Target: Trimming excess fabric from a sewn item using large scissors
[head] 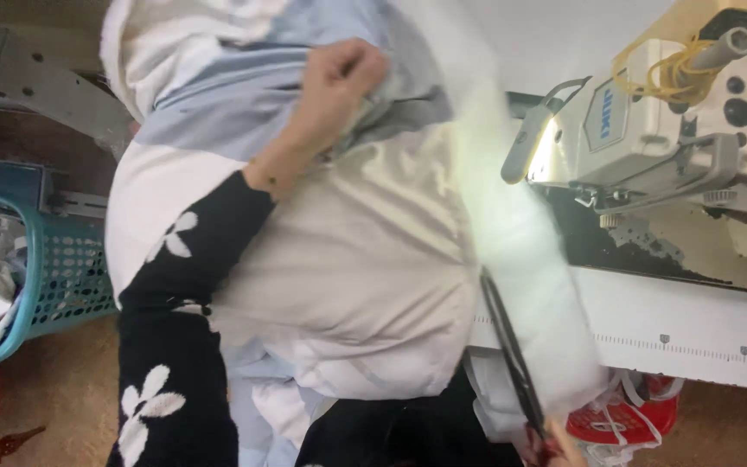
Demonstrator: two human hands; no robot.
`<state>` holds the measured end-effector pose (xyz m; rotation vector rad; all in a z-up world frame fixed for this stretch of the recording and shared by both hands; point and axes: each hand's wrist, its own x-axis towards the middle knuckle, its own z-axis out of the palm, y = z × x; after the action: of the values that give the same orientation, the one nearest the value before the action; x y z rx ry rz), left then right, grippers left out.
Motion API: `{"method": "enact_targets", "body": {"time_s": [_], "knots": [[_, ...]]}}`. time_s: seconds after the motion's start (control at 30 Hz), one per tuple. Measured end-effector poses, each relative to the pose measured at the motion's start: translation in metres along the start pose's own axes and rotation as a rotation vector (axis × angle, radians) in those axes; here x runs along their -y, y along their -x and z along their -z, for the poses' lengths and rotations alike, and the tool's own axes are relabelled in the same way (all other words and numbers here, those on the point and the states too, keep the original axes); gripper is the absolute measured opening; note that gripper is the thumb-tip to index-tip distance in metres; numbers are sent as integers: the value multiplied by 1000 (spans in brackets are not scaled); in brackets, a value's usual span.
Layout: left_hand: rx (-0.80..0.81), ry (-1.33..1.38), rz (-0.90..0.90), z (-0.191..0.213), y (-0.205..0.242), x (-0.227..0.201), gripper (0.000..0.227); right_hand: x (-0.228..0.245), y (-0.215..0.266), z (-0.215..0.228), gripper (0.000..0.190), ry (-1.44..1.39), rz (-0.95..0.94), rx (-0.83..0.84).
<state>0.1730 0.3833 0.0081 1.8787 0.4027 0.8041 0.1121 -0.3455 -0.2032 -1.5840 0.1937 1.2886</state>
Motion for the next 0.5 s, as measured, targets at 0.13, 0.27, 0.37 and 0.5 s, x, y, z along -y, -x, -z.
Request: {"method": "enact_targets", "body": {"time_s": [0.13,0.27,0.37,0.5], "knots": [[228,218,-48,-41,25,-52,25,-42,3,68,27,-108,-181,48],[-232,-417,-224,-13,-4,4,25,55,77,-24,9,-198,-142,-176],[-510,-811,-105,45,-4,23,10,86,78,-34,55,-101,-175,75],[-348,-1058,-101,67,59,-15,32,114,85,-72,84,495,58,-66]]}}
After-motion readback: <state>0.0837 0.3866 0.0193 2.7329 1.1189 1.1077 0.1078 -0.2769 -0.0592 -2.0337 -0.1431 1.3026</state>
